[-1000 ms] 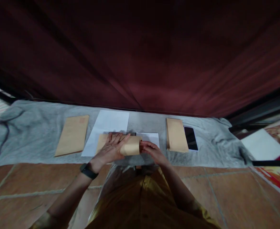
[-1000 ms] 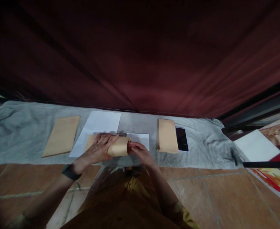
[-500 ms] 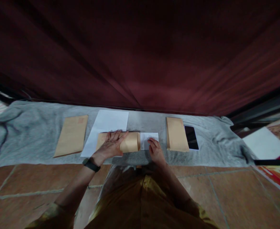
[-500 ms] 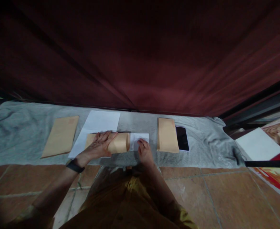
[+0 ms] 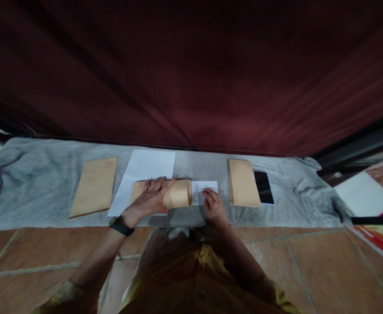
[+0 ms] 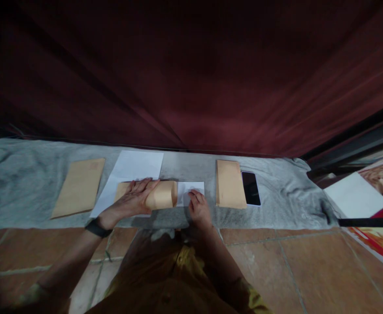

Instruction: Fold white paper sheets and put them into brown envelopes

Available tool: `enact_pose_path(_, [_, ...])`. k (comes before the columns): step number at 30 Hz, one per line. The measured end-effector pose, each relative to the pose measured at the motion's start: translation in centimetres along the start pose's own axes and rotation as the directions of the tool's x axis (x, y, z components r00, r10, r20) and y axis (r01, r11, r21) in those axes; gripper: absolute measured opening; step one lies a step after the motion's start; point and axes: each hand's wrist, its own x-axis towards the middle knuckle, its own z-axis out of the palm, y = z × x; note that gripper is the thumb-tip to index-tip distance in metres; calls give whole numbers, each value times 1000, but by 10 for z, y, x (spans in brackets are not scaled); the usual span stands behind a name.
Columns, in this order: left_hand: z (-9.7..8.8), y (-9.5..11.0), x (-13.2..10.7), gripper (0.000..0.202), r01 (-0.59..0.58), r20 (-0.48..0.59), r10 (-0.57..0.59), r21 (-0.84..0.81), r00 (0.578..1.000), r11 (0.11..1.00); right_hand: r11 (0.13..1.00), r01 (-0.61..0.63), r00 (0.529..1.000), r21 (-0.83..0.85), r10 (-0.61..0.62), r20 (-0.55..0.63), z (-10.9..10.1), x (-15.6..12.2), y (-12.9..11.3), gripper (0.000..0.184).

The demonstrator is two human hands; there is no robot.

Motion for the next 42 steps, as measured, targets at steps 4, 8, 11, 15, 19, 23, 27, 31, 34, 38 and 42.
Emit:
enact_pose_path(4, [2,0,0,114,-4,-1,4,-4,1000,1000,1000,14,1000,-14,-13,12,0,-1,0,44])
enact_pose_path(8, [-1,1,1,115,11,43,-11,-6,999,1000,999,17,1000,-38,-17,0,1,-2,0,44])
enact_pose_path(11, [-3,3,2,116,17,60,-16,-9,998,1000,999,18,1000,-47,-18,-2,2,-3,0,43])
enact_pose_path(15, [-3,4,1,115,17,46,-17,-6,999,1000,999,23,1000,-37,-23,9,2,-3,1,44])
enact_pose_path(19, [-3,3,1,117,18,56,-17,-14,998,1000,999,20,1000,-38,-19,16,1,-2,1,46])
enact_pose_path(23, [-4,0,3,116,7,76,-5,-27,997,1000,997,38,998,-61,-35,48,-2,-1,-1,48])
enact_pose_path(27, [-5,-1,4,115,3,78,0,-32,997,999,991,50,993,-123,-37,108,-6,2,-2,47])
enact_pose_path(31, [-6,0,4,113,9,81,-7,-24,997,1000,984,58,990,-167,-36,133,-7,3,-4,46])
enact_pose_path(34, [-7,0,4,113,12,75,-9,-28,997,1000,987,55,991,-149,-36,128,-7,3,-4,46])
enact_pose_path(38, [-9,1,0,114,24,62,-23,-12,998,1000,996,23,995,-89,-14,101,-8,2,-1,45])
enact_pose_path(42, [-11,1,-9,113,8,51,-8,-1,999,1000,998,10,997,-62,-6,72,-8,8,-1,42])
